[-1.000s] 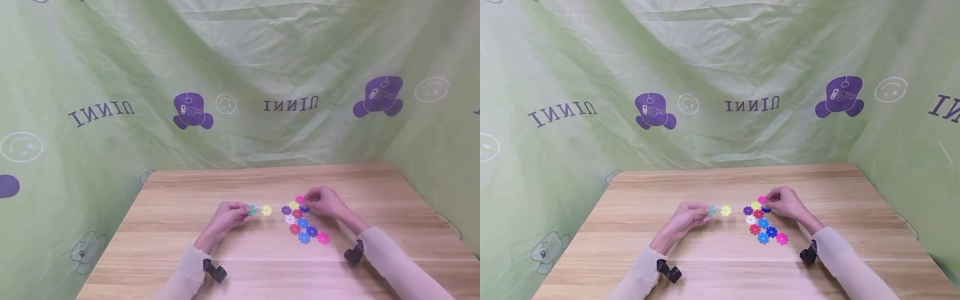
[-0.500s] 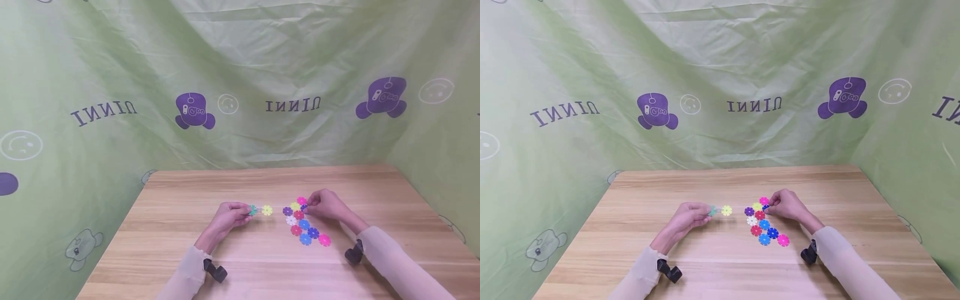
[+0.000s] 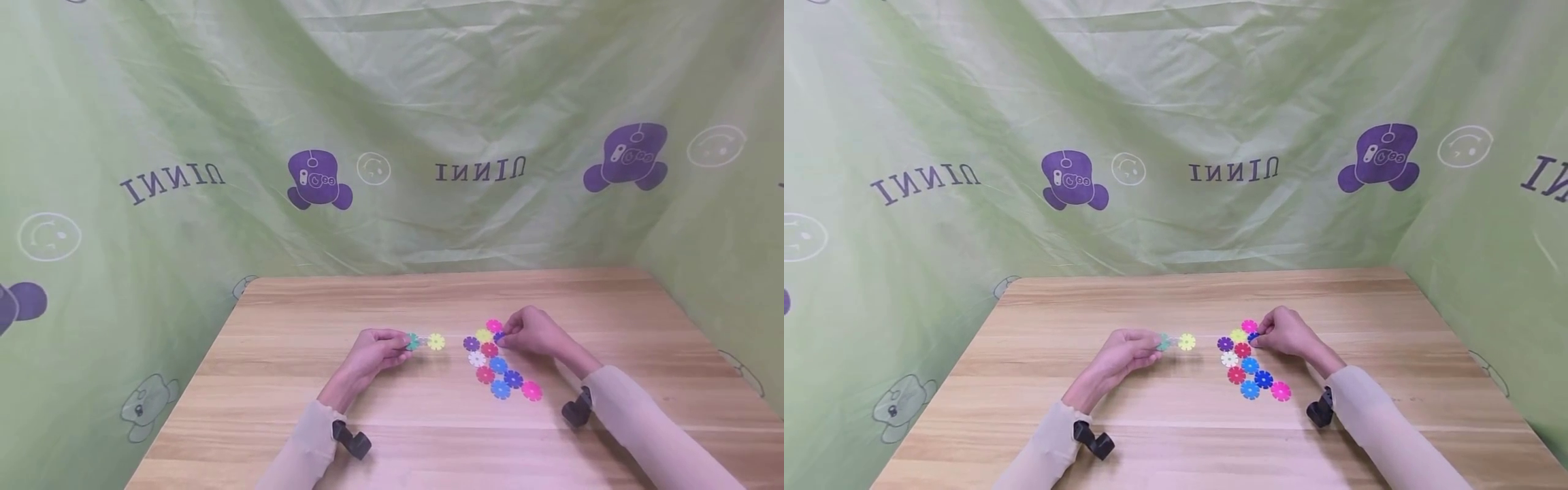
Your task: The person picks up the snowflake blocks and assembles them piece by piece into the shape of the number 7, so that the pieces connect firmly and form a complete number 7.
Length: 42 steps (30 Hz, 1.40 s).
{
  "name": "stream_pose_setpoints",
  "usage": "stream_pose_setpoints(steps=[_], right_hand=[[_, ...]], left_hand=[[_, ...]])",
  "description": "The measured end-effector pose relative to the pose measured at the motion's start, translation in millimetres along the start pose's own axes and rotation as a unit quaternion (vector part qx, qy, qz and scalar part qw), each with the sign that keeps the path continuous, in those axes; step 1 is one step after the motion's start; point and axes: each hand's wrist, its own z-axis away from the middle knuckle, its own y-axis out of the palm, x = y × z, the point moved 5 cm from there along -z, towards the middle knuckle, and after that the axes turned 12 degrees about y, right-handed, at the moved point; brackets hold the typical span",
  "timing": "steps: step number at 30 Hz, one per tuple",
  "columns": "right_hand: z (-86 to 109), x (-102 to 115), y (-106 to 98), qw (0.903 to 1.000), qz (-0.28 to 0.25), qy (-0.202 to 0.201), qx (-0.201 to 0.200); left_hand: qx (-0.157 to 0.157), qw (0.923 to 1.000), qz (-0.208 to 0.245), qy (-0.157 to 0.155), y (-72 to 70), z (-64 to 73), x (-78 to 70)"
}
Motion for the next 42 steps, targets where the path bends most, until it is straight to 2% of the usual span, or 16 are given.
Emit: stream_pose_setpoints(steps=[4, 12, 18, 22, 27, 31, 35, 42], right_hand=[[0.2, 0.1, -0.3, 1.0000, 0.000, -0.001, -0.004], [4.6, 4.1, -1.4, 0.9991, 0.003, -0.031, -0.028], [16.9, 17.1, -3.0, 0.9961, -0.038, -0.062, -0.050], [26.9, 29.5, 4.5, 0.9926, -0.082, -0.083, -0.033], [33.9, 38.6, 19.7, 0.9883, -0.136, -0.069, -0.007], [36.0, 43.3, 26.9, 0.9821, -0.168, -0.086, -0.005], [36.4, 47.4, 31.2, 0.9771, -0.184, -0.107, -0.006], [37.8, 54.9, 35.4, 0.9758, -0.184, -0.117, -0.015]], left_hand=[[-0.001, 1.0000, 0.002, 0.000, -0.8, -0.1, -0.4], [-0.003, 1.0000, 0.003, 0.002, -2.0, 1.0, -1.9], [-0.006, 1.0000, 0.004, -0.003, -1.8, -0.4, 0.0], [-0.004, 1.0000, 0.005, -0.004, -1.0, -1.7, 0.1], [-0.001, 1.0000, 0.000, -0.006, -0.2, -0.6, -1.6], [-0.001, 1.0000, -0.002, -0.008, -0.3, -0.2, -1.5], [-0.002, 1.0000, -0.002, -0.007, -0.3, 0.1, -2.7], [0.002, 0.9999, -0.006, -0.009, -1.0, 1.8, -3.1]])
